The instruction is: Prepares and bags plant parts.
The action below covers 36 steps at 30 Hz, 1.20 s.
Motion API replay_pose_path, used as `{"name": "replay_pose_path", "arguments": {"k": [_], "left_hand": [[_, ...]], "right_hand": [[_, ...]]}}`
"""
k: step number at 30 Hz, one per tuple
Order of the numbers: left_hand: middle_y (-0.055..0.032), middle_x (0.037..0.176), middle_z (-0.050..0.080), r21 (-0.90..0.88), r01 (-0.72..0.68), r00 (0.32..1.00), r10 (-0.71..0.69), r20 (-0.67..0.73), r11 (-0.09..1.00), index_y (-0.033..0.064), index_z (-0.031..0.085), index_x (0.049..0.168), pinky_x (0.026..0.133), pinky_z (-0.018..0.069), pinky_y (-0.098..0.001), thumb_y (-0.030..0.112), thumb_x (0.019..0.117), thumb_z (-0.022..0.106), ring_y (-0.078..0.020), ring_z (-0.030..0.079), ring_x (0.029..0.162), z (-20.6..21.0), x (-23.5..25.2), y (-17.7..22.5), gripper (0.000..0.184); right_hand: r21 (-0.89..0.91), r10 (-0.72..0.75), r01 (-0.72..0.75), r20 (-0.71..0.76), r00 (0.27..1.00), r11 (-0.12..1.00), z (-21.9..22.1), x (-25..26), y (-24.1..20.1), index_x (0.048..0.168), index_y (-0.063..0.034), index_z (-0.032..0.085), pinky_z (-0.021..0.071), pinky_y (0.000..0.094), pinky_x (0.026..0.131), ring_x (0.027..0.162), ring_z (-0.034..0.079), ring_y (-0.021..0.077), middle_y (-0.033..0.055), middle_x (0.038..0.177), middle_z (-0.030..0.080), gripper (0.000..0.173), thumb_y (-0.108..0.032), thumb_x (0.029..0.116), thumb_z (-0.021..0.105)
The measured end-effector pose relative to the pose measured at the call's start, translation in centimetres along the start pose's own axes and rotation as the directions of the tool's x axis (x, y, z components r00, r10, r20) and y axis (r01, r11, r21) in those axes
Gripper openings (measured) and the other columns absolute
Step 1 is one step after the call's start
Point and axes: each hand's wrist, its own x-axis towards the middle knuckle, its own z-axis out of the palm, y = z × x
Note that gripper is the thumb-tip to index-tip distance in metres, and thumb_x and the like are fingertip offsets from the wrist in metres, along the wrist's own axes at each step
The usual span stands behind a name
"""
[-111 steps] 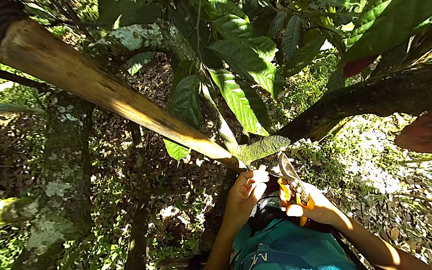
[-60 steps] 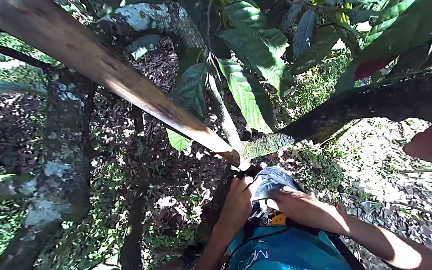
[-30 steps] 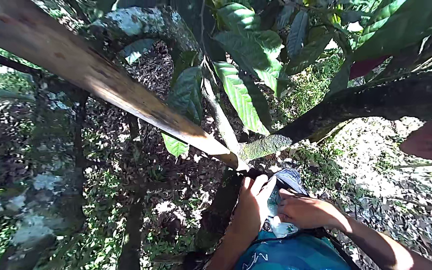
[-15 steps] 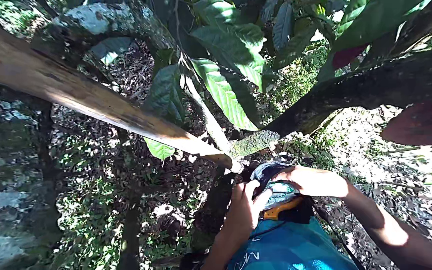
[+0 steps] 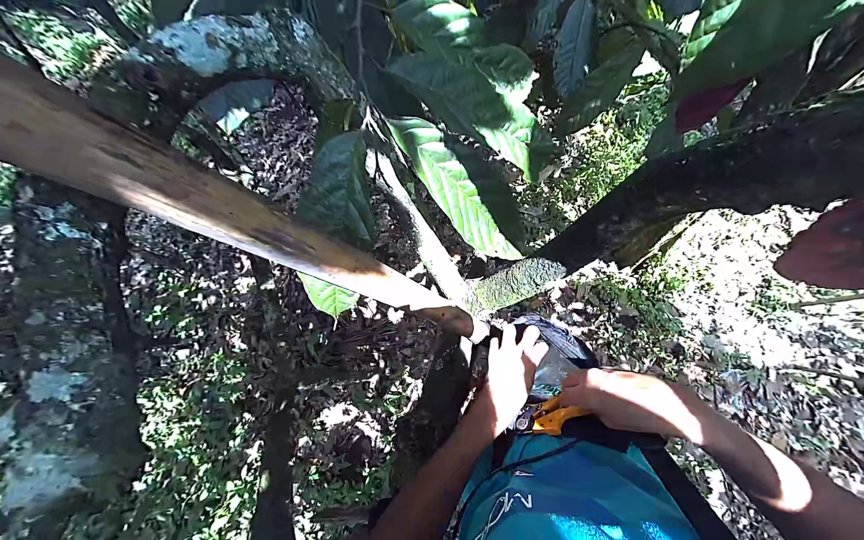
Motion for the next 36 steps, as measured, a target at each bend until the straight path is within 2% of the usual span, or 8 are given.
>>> {"name": "replay_pose_path", "arguments": {"k": [4,7,11,15,20,26,28,36], "left_hand": [[-0.0152,0.156,0.046,-0.131,0.007,1.0,-0.005,0.013,0.991,0.0119,0.057,0.145,0.112,0.0409,-0.0534,0.003,0.1041,0.045,-0.0377,0.043,0.144,-1.6,-0.9,-0.1,0.043],[-0.0189,0.13,0.067,-0.263,-0.047,0.941,-0.046,-0.336,0.964,0.0045,0.068,0.129,0.095,0.0562,-0.0493,0.01,0.1003,0.057,-0.0373,0.067,0.117,-0.7,-2.0,-0.1,0.032],[-0.0155,0.129,0.069,-0.298,-0.101,0.904,-0.037,-0.426,0.949,-0.0007,0.075,0.112,0.103,0.0524,-0.047,0.004,0.0978,0.058,-0.035,0.064,0.124,-0.8,-1.9,-0.5,0.022],[-0.0184,0.129,0.067,-0.362,-0.016,0.915,-0.133,-0.382,0.932,0.0012,0.07,0.122,0.099,0.0537,-0.0478,0.008,0.0978,0.058,-0.0346,0.065,0.12,-1.5,-1.7,-0.3,0.028],[-0.0122,0.146,0.058,-0.336,0.054,0.981,-0.114,-0.159,0.94,0.0061,0.068,0.131,0.113,0.0424,-0.0445,0.012,0.1059,0.047,-0.0297,0.05,0.14,-3.2,-1.5,0.4,0.033],[-0.015,0.149,0.054,-0.257,0.076,0.988,-0.109,-0.114,0.963,0.0055,0.058,0.142,0.105,0.0495,-0.0463,0.011,0.1033,0.053,-0.0339,0.056,0.133,-2.8,-1.4,0.2,0.04],[-0.0144,0.146,0.058,-0.267,0.015,0.976,-0.072,-0.206,0.964,0.0037,0.065,0.133,0.105,0.0502,-0.0463,0.007,0.1033,0.05,-0.0344,0.057,0.133,-2.1,-1.6,-0.5,0.034],[-0.0154,0.139,0.062,-0.206,-0.075,0.977,0.031,-0.209,0.976,0.0171,0.072,0.128,0.104,0.0494,-0.0465,0.0,0.1009,0.05,-0.0345,0.057,0.13,-2.4,-0.9,-1.7,0.039]], "right_hand": [[0.007,0.296,-0.296,-0.029,0.955,0.955,-0.2,-0.3,-0.5,0.146,0.0017,0.051,0.0426,0.0564,0.112,0.14,0.048,0.0406,0.0218,0.157,0.043,0.048,0.002,0.0974,0.052],[-0.002,0.368,-0.371,-0.117,0.923,0.929,-1.2,-0.6,-1.4,0.158,-0.0054,0.036,0.044,0.054,0.11,0.14,0.05,0.0368,0.016,0.163,0.037,0.058,0.0,0.1011,0.044],[-0.187,0.377,-0.422,-0.233,0.897,0.887,1.1,1.4,-2.5,0.145,0.0011,0.051,0.056,0.0586,0.085,0.112,0.066,0.0445,0.0262,0.138,0.058,0.046,0.003,0.0998,0.045],[-0.318,0.215,-0.218,-0.046,0.976,0.923,3.4,1.8,-1.5,0.104,0.0033,0.071,0.0519,0.0586,0.092,0.105,0.066,0.0426,0.0221,0.1,0.071,0.019,0.002,0.0952,0.054],[-0.245,0.192,-0.154,0.137,0.972,0.957,0.7,0.9,-1.7,0.112,0.0048,0.07,0.0396,0.0593,0.111,0.127,0.055,0.0461,0.0246,0.117,0.068,0.025,0.001,0.0998,0.049],[-0.121,0.335,-0.356,-0.167,0.928,0.927,1.3,2.1,-1.5,0.132,0.0062,0.057,0.0539,0.0553,0.097,0.122,0.061,0.0435,0.0268,0.136,0.057,0.034,0.002,0.1012,0.043],[-0.107,0.387,-0.403,-0.146,0.911,0.909,0.7,2.6,-1.5,0.143,0.0051,0.05,0.0534,0.056,0.097,0.123,0.061,0.0427,0.0268,0.143,0.052,0.042,0.001,0.1022,0.04],[-0.101,0.459,-0.462,-0.05,0.887,0.881,-2.3,6.1,-3.6,0.118,0.0093,0.062,0.0525,0.0601,0.09,0.109,0.065,0.0463,0.0288,0.118,0.064,0.028,-0.002,0.1037,0.041]]}}
